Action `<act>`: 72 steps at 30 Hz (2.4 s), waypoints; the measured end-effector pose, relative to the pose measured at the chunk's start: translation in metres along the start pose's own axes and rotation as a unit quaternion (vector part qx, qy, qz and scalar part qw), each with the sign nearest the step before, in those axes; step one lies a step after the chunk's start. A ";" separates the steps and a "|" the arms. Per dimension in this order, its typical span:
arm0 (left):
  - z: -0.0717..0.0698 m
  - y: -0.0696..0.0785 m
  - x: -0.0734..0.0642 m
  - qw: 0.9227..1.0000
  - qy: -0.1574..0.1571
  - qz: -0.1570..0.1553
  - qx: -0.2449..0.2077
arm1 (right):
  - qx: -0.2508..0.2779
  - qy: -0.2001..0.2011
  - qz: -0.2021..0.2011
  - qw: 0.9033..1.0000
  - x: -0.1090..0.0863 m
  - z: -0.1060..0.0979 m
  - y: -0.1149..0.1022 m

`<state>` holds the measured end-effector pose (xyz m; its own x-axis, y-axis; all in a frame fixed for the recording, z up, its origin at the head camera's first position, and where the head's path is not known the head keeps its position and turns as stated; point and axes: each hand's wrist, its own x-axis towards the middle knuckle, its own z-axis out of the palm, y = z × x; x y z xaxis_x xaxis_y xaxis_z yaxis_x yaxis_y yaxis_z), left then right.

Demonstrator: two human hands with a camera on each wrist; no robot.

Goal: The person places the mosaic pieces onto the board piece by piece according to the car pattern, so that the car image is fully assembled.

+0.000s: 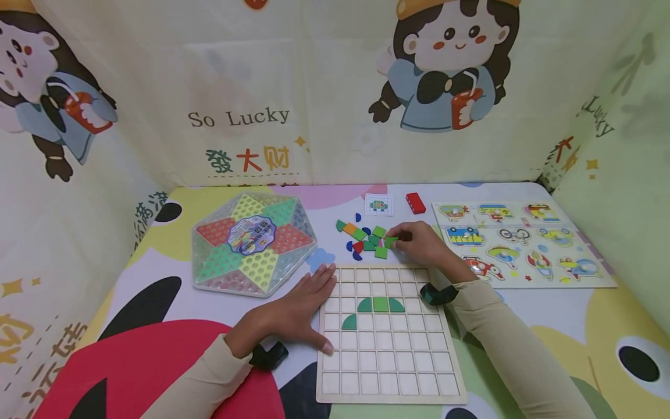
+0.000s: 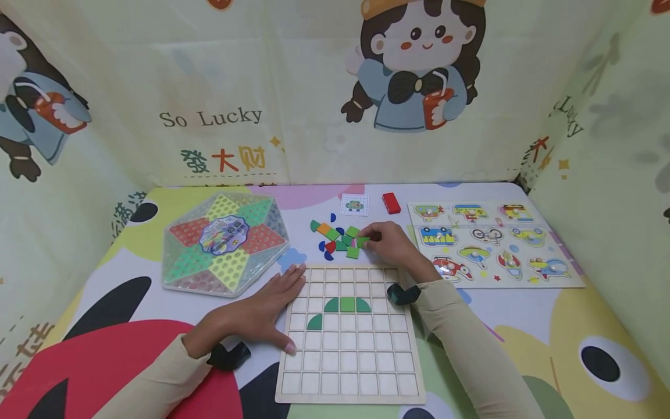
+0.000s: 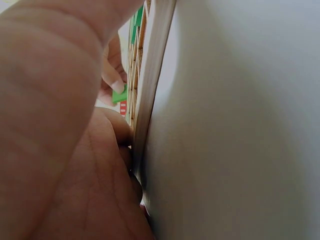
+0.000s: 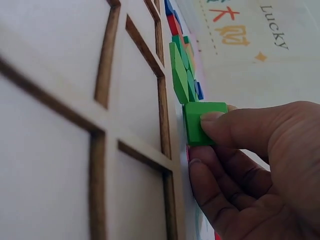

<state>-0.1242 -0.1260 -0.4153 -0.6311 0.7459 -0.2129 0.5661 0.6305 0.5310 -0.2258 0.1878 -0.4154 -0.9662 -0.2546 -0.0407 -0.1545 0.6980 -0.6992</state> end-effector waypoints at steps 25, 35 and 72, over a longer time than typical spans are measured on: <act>0.000 -0.001 0.000 1.000 -0.001 -0.004 0.003 | 0.025 -0.021 -0.034 0.999 -0.021 0.001 -0.015; -0.001 0.002 0.000 1.000 -0.003 -0.011 0.005 | 0.022 -0.038 -0.074 0.996 -0.034 0.007 -0.022; -0.002 0.001 -0.001 1.000 -0.004 -0.009 0.000 | 0.047 -0.125 -0.153 0.979 -0.070 0.027 -0.044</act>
<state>-0.1240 -0.1259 -0.4130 -0.6363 0.7367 -0.2289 0.5546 0.6431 0.5280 -0.1456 0.1566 -0.4008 -0.7955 -0.6057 0.0161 -0.3975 0.5016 -0.7684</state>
